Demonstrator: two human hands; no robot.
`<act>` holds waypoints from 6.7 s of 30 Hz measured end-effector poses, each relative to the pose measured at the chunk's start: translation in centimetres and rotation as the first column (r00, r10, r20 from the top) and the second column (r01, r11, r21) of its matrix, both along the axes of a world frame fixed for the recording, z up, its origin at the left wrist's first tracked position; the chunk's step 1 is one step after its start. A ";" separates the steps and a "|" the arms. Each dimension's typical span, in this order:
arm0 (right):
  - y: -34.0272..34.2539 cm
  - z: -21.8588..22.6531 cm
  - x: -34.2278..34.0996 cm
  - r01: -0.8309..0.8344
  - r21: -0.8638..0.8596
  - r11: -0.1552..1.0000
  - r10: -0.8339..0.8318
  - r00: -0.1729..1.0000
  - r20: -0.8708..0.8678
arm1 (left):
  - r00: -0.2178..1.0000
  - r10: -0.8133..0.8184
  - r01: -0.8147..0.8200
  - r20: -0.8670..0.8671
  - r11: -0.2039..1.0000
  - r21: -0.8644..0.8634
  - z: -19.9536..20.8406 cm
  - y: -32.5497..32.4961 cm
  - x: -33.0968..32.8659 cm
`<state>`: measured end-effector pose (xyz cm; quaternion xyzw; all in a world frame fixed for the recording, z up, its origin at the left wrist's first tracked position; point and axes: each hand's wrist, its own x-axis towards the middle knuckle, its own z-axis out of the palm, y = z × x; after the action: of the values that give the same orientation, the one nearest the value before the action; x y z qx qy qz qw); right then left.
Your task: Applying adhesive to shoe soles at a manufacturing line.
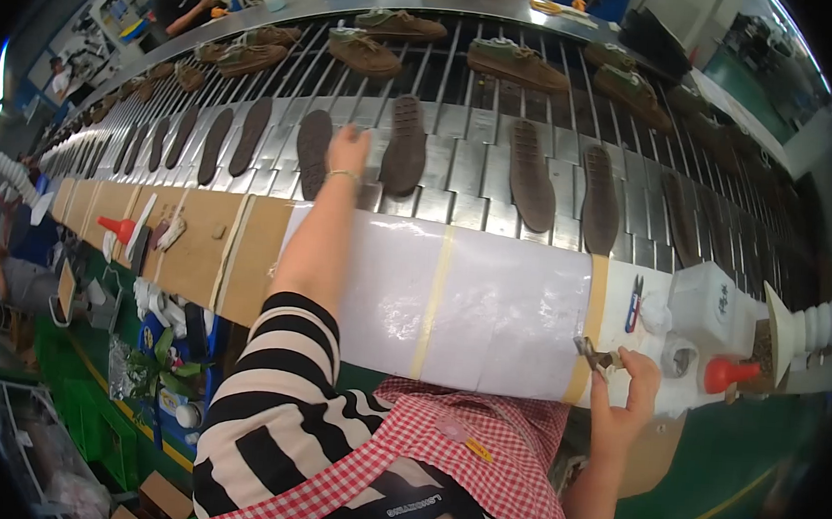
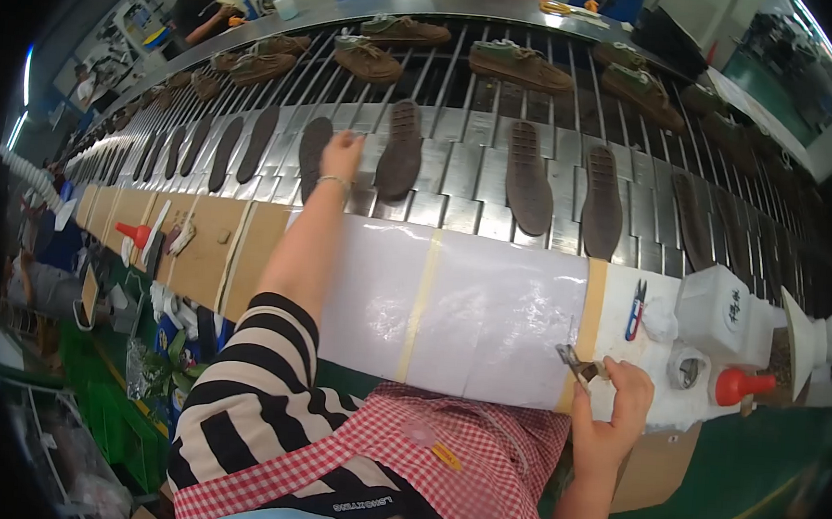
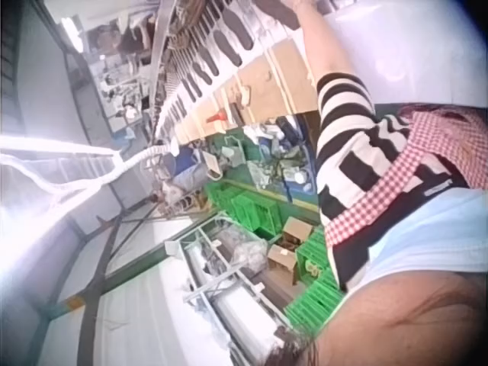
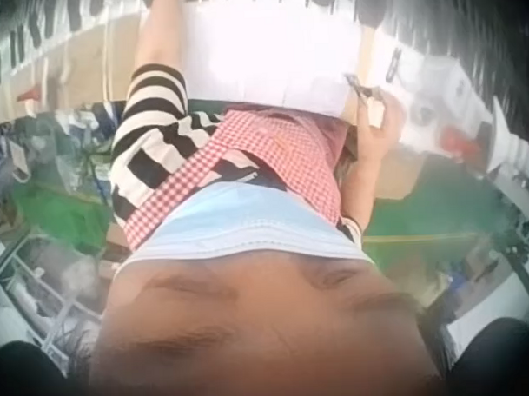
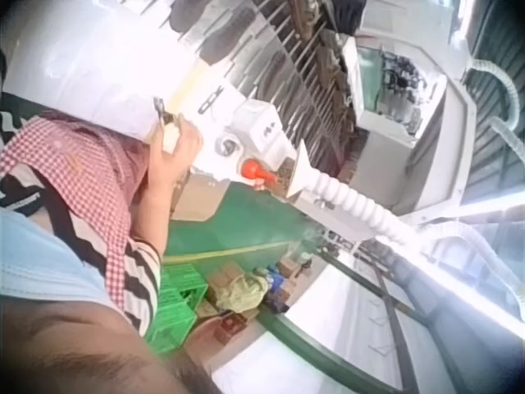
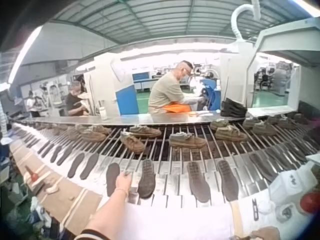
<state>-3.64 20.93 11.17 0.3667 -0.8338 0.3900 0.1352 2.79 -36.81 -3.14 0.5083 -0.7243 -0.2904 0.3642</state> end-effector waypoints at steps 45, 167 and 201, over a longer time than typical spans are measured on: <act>4.8 2.7 -4.7 0.103 -0.247 0.963 -0.043 0.970 0.239 | 0.453 0.358 0.782 -0.817 -0.599 0.172 6.3 33.9 3.4; 0.6 1.9 -2.3 -0.084 0.047 0.995 0.088 0.991 -0.104 | 0.456 0.424 0.702 -0.783 -0.712 0.023 7.4 36.5 3.8; 10.2 -4.2 -14.0 0.426 0.345 0.836 -0.353 0.900 -0.255 | 0.436 0.397 0.853 -0.808 -0.468 0.230 5.0 32.3 5.6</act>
<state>-17.60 31.15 7.00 0.2422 -0.9361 0.1440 0.2106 8.34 -4.54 1.85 0.0809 -0.0415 -0.9917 -0.0908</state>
